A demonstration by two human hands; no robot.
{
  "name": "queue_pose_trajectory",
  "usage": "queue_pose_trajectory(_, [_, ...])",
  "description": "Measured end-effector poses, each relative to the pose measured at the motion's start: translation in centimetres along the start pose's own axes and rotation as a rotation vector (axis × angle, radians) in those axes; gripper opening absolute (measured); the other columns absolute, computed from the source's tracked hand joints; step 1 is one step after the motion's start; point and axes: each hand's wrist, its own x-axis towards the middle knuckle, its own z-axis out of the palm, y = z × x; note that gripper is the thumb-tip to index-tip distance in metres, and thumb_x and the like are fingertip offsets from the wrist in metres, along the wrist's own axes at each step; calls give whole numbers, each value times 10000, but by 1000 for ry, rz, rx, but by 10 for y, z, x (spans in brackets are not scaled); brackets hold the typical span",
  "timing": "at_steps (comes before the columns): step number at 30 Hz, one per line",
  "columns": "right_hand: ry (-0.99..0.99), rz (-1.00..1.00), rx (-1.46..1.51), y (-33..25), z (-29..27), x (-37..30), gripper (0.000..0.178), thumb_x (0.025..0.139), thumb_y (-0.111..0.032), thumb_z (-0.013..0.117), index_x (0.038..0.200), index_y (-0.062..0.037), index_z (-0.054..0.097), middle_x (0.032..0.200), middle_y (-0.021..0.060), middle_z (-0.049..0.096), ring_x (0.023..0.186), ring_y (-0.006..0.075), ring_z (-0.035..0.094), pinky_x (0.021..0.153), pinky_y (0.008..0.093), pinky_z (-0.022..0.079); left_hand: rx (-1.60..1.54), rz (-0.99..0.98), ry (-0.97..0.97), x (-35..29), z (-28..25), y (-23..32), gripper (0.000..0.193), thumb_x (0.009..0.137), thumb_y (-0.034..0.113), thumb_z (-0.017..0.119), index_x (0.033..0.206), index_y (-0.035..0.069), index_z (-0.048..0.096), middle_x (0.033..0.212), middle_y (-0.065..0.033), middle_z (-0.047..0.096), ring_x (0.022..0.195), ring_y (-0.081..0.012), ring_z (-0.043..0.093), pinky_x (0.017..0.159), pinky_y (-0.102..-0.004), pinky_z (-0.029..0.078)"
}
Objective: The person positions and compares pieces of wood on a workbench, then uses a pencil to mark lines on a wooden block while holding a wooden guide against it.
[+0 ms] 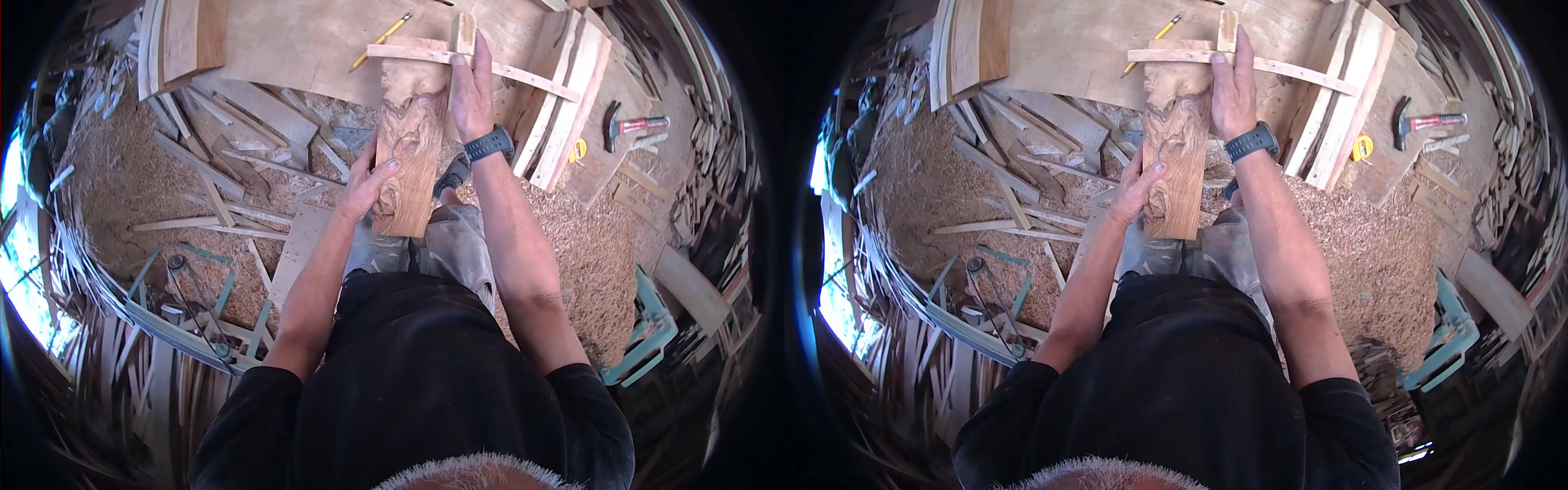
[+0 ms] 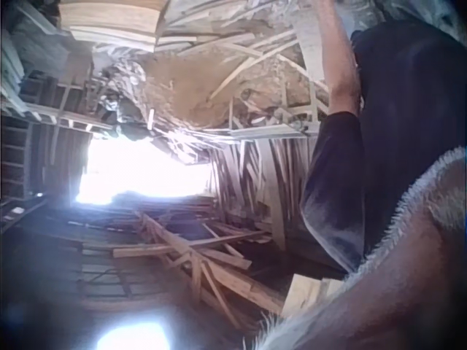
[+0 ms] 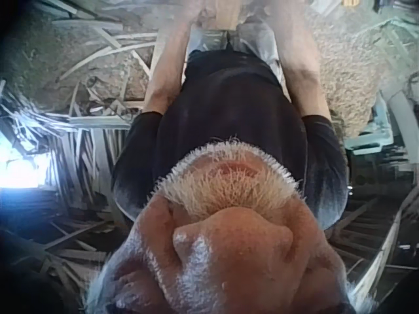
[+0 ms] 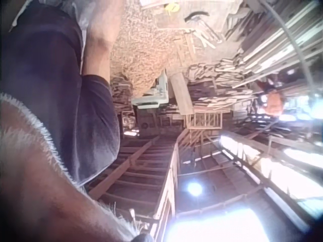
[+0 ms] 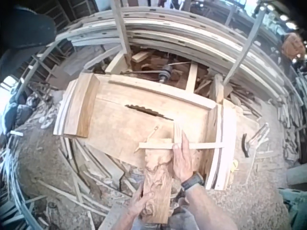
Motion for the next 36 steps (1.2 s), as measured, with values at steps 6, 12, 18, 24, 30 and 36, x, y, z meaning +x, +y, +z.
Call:
queue_pose_trajectory(6, [-9,-33,-32,-4,6,-1,624,1095,-308,462,1625,-59,245,1548,226,444,1427,311,451,1176,385,359,20,-21,28,-8,-2,-9,1000,921,368,730,1622,-77,171,1611,-219,384,1482,-260,376,1218,-374,288])
queue_pose_trajectory(12, [-14,-7,-172,-7,7,-34,631,1105,-338,407,1627,-32,227,1573,274,407,1451,367,424,1211,431,320,-32,-50,35,-11,1,-6,978,924,319,738,1630,-54,174,1620,-205,372,1481,-253,372,1216,-367,293])
queue_pose_trajectory(18, [27,-34,-143,-11,7,-24,589,1098,-330,413,1592,-23,318,1555,258,424,1458,353,405,1227,442,306,-35,-58,-2,-10,-3,-8,977,917,316,743,1632,-45,184,1620,-193,374,1478,-247,372,1218,-371,288])
queue_pose_trajectory(24, [18,-51,-116,-9,7,-49,613,1097,-353,419,1584,8,326,1548,238,440,1413,340,441,1201,440,332,-91,-86,-7,-12,-1,0,987,908,323,751,1630,-49,189,1613,-184,383,1472,-247,379,1221,-369,279])
queue_pose_trajectory(30, [-4,-122,-137,-9,2,4,590,1099,-267,408,1582,45,273,1536,297,441,1423,395,449,1203,433,327,12,-81,-62,-8,-3,2,959,918,330,738,1627,-41,210,1590,-182,413,1450,-242,404,1214,-364,288])
queue_pose_trajectory(36, [72,17,26,17,3,0,573,1101,-269,449,1589,-5,307,1544,182,427,1405,255,441,1192,384,345,79,-108,-66,-15,-10,-2,974,910,326,744,1632,-34,198,1594,-192,409,1462,-253,394,1222,-369,277])
